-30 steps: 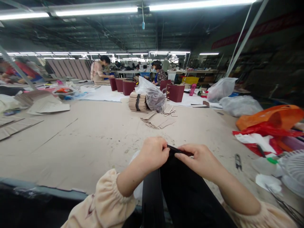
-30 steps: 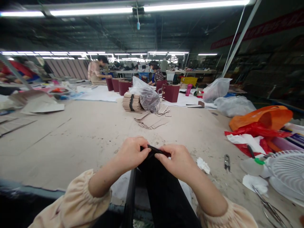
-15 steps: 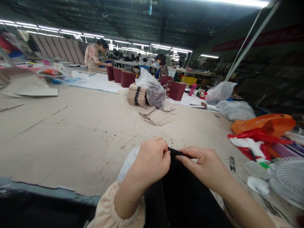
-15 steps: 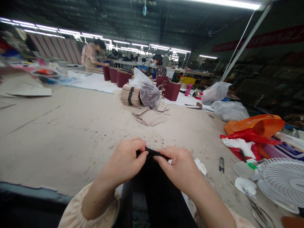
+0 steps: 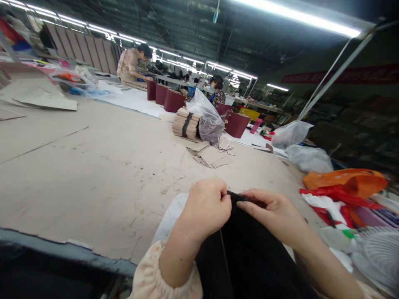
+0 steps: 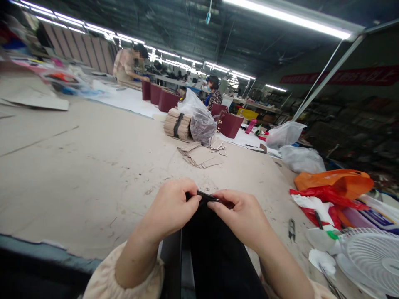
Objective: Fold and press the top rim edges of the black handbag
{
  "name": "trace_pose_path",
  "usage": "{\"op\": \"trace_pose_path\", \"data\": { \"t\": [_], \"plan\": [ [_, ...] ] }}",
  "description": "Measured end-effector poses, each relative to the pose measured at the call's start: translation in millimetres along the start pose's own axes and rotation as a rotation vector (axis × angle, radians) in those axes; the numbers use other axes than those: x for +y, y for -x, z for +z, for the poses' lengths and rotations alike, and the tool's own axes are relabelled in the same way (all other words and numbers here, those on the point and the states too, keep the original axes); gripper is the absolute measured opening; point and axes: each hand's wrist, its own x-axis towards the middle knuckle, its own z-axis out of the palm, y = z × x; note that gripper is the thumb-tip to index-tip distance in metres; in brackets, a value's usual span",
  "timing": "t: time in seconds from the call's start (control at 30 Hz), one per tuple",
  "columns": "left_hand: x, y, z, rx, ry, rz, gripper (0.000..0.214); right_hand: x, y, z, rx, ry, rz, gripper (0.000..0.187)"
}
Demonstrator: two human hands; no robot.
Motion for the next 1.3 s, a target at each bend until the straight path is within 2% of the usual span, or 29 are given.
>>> {"op": "trace_pose_path", "data": {
  "t": [0.1,0.37,0.53,0.87,1.1,1.23,1.3],
  "plan": [
    [-6.8,-1.3,-4.9,0.032,0.012,-0.035,0.013,-4.2,-10.1,4.3,-0.018,-0.008,0.016,0.025],
    [-21.8,2.5,-20.8,0.125,0.008,-0.095,0.015,-20.6,-24.7,20.0,0.048,-0.004,-0.043,0.023],
    [-21.8,2.6,-17.7,0.152,-0.015,-0.067,0.014,-19.6,-24.8,23.2,0.132,0.009,-0.121,0.022],
    [-16.5,1.4,-12.5,0.149,-0.081,-0.076,0.016,-25.0,-27.4,16.6,0.154,0.184,-0.238,0.016],
    [-12.7,-0.1,-6.5,0.167,-0.109,-0.107,0.017,-23.0,-29.7,18.7,0.204,0.25,-0.23,0.016],
    [-12.0,0.6,-5.0,0.17,-0.108,-0.116,0.016,-17.1,-28.5,15.3,0.125,0.194,-0.171,0.017],
    [-11.7,0.9,-4.3,0.167,-0.107,-0.113,0.015,-12.5,-24.7,11.3,0.028,0.145,-0.13,0.032]
  ]
}}
